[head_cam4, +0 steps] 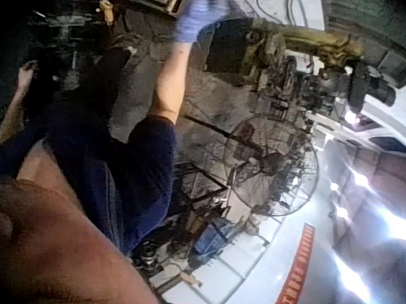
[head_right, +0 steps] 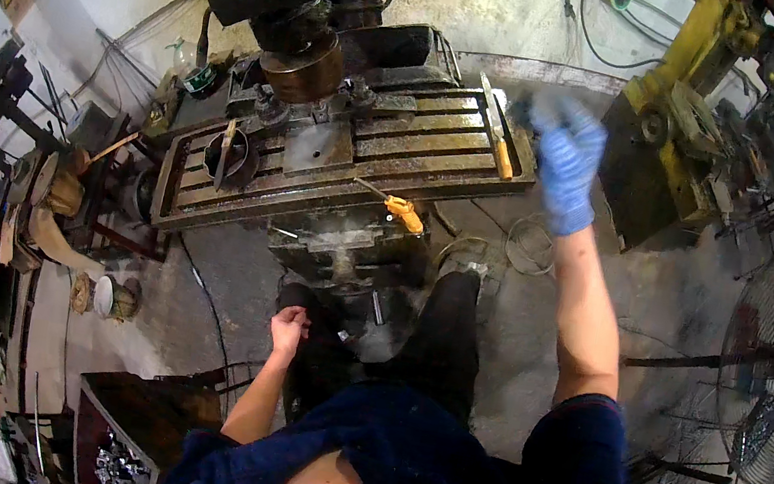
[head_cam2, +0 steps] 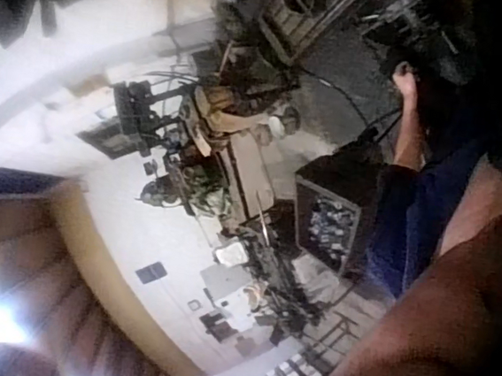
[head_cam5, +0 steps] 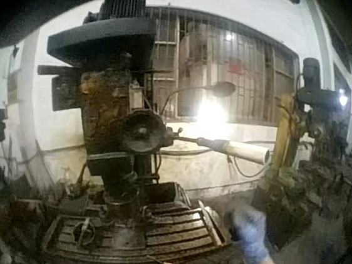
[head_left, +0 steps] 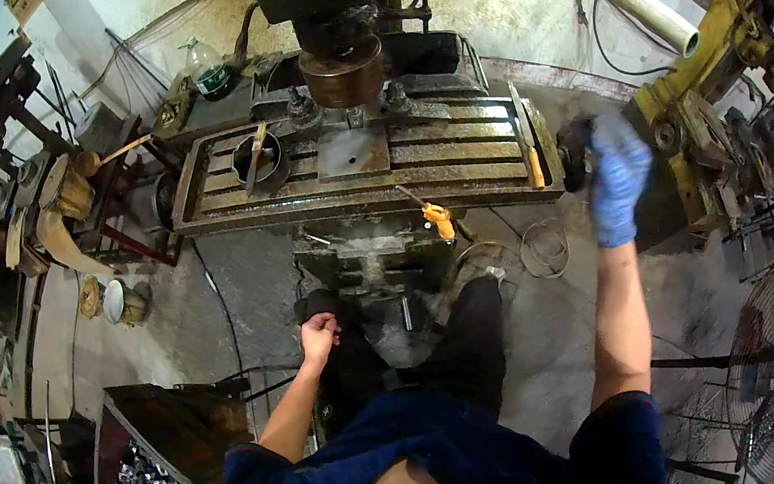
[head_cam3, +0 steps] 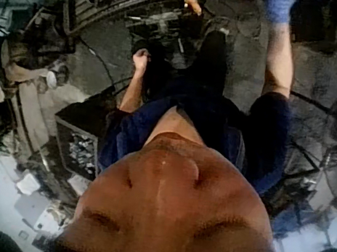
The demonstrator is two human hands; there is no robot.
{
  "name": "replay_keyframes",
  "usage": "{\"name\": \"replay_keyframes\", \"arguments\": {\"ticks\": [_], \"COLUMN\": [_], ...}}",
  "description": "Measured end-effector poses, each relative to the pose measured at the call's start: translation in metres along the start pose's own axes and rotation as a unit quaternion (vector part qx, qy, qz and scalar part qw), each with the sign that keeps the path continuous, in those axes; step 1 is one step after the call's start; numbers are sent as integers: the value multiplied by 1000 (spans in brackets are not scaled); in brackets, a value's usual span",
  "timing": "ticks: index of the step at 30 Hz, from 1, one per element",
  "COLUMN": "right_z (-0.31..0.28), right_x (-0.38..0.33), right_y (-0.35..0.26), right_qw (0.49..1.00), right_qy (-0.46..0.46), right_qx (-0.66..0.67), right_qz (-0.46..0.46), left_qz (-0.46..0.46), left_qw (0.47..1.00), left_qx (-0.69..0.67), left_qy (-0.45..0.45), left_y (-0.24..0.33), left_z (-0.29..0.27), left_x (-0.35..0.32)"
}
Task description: The person processes metal parts using a milling machine, including picking parts from a box, using a hand tool to deburr them, and operating the machine's handles.
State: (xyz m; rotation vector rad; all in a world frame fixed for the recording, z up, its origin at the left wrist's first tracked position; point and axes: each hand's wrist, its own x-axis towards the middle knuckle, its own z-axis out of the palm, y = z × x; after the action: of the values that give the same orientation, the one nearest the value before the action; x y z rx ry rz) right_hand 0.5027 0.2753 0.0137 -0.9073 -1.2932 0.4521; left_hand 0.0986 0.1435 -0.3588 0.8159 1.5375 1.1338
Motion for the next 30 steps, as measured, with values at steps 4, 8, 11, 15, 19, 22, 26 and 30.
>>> {"name": "replay_keyframes", "arguments": {"ticks": [4,8,11,15,19,22,26,30], "right_z": [18,36,81,112,117,109,89,132], "right_x": [-68,-179,-192,-202,-191,-162,-114,-82], "right_y": [96,266,279,272,200,152,100,77], "right_qw": [916,851,848,899,906,948,934,744], "right_qy": [-224,-330,-293,-193,-180,-85,-209,-427], "right_qx": [-58,-113,-38,-7,-76,64,-58,-496], "right_qz": [327,393,439,394,376,300,283,135], "left_qz": [-8,-25,3,16,-5,11,33,30], "left_qw": [1000,1000,1000,999,1000,1000,999,998], "left_qx": [-4,-5,5,27,27,24,29,46], "left_qy": [9,-5,1,11,13,10,20,21], "left_y": [-11,0,-4,0,-12,-22,-21,-25], "left_z": [-7,-2,-7,-4,-8,-6,0,-3], "left_x": [1,-1,-5,-11,-9,-3,-1,2]}}
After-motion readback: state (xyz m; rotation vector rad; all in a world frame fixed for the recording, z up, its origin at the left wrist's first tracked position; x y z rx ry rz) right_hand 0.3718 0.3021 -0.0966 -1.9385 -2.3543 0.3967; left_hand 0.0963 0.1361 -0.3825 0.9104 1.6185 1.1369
